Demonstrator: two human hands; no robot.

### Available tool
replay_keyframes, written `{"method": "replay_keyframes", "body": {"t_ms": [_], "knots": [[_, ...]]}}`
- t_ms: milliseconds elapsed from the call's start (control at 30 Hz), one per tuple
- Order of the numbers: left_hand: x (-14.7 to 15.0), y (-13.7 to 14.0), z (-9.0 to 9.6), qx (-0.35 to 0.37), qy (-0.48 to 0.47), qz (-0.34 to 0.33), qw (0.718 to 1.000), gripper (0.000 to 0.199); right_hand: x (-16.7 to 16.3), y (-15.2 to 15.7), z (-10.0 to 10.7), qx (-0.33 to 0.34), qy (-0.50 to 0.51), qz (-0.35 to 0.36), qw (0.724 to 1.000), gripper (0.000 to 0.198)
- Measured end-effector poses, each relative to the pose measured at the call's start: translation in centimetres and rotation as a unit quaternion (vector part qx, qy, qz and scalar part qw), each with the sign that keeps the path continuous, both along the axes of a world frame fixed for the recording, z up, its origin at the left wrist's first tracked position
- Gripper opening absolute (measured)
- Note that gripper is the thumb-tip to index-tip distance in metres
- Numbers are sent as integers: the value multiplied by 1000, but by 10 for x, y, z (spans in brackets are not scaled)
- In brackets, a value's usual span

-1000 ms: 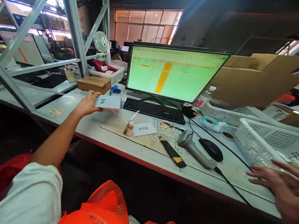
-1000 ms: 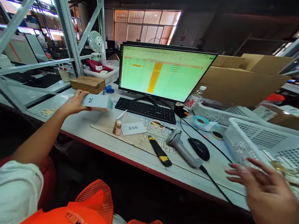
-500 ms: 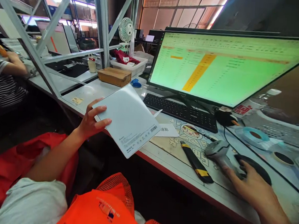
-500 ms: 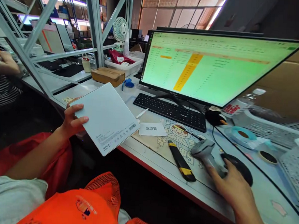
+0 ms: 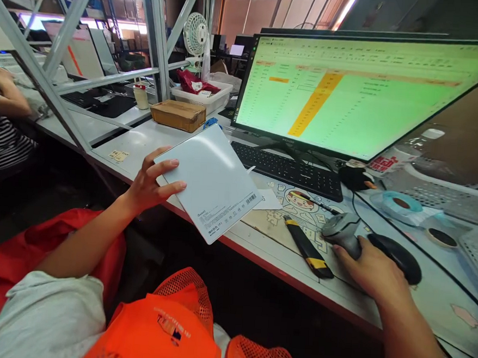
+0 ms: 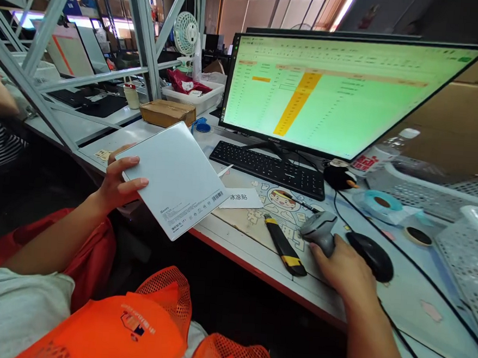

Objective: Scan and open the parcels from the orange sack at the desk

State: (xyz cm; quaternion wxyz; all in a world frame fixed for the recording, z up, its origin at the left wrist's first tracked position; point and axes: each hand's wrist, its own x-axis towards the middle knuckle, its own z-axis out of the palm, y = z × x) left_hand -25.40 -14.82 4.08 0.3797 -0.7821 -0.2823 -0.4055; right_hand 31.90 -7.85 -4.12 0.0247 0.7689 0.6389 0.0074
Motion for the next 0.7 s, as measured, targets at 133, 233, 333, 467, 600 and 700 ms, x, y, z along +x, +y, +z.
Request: {"method": "replay_keyframes", "body": {"t_ms": [133,233,333,467,600,700], "knots": [[3,-3,2,4,10,25,1000,59,-15,0,12,-33,-22,-3,999,64],[4,-7,5,-9,9,-7,1000,49,-16,-2,11,-10,-16,12,1000,55],[0,-6,2,-14,-7,-28,999,44,1,3,6,43,22,32,998,63],[-11,3,-11,-54,-142,19,988,54,56,18,5,220,82,46,971,76],[-28,12,-32,-186,-382,146,893,78,115,27,-2,281,86,43,955,76],[-52,24,-57,-253,-459,262,810,74,137,26,-15,252,91,46,962,77]]}}
